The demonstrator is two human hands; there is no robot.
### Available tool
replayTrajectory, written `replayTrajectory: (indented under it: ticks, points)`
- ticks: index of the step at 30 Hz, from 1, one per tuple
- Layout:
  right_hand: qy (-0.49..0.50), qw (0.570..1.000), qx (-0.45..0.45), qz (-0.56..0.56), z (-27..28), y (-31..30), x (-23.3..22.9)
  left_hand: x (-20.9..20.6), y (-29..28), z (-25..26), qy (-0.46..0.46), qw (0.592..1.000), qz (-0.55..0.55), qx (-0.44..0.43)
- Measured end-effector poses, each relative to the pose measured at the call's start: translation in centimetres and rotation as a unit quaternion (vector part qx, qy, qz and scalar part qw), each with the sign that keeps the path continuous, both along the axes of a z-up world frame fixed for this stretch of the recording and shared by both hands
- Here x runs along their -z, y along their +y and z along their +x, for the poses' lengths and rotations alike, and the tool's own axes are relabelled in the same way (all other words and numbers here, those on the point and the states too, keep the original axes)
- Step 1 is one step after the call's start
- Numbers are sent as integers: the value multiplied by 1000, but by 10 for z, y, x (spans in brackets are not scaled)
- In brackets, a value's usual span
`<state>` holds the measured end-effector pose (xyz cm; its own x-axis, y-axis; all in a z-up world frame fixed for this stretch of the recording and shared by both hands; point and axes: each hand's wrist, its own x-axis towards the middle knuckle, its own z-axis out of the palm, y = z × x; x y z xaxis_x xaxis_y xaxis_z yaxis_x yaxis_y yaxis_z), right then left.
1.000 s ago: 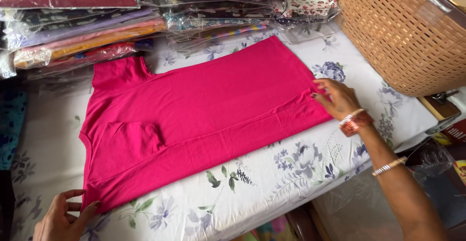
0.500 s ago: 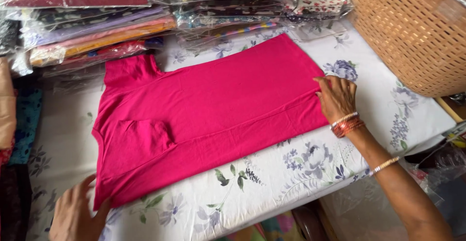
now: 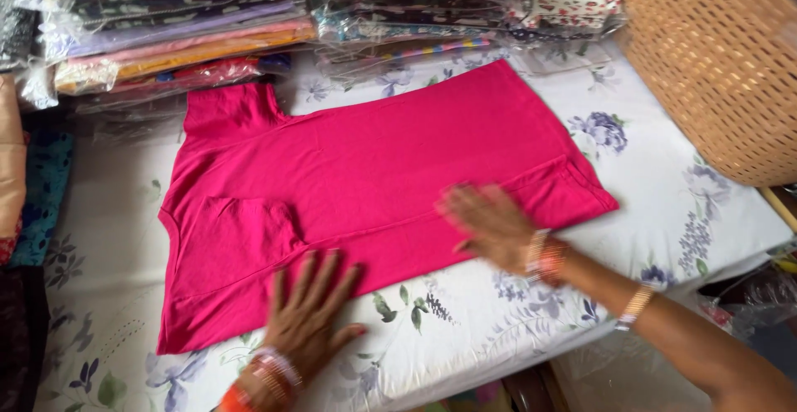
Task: The recorder folds several pieces of clothing, including a pink t-shirt and a dark blue garment, smoothing them out on a table before stacking them.
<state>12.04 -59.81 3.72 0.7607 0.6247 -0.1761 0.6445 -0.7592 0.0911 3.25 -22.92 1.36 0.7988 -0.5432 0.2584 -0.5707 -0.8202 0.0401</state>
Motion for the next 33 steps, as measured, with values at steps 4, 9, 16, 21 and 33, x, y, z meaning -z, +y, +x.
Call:
replayTrajectory:
  ticks: [4, 9, 16, 21, 33]
  points:
    - [-89, 984, 139, 65, 13, -137, 26, 14, 95, -21, 2, 983, 15, -184]
    - [-63, 975, 196, 86, 19, -179, 50, 19, 144, -61, 68, 943, -1, -326]
    - [-127, 967, 208, 71, 27, -185, 68, -85, 91, -44, 289, 850, 227, -377]
    - [-199, 971, 88, 99, 11, -60, 12, -63, 54, -22, 185, 953, 38, -239]
    - [10, 964, 10, 266, 77, 220, 13, 0, 122, 60, 283, 628, -671, -275]
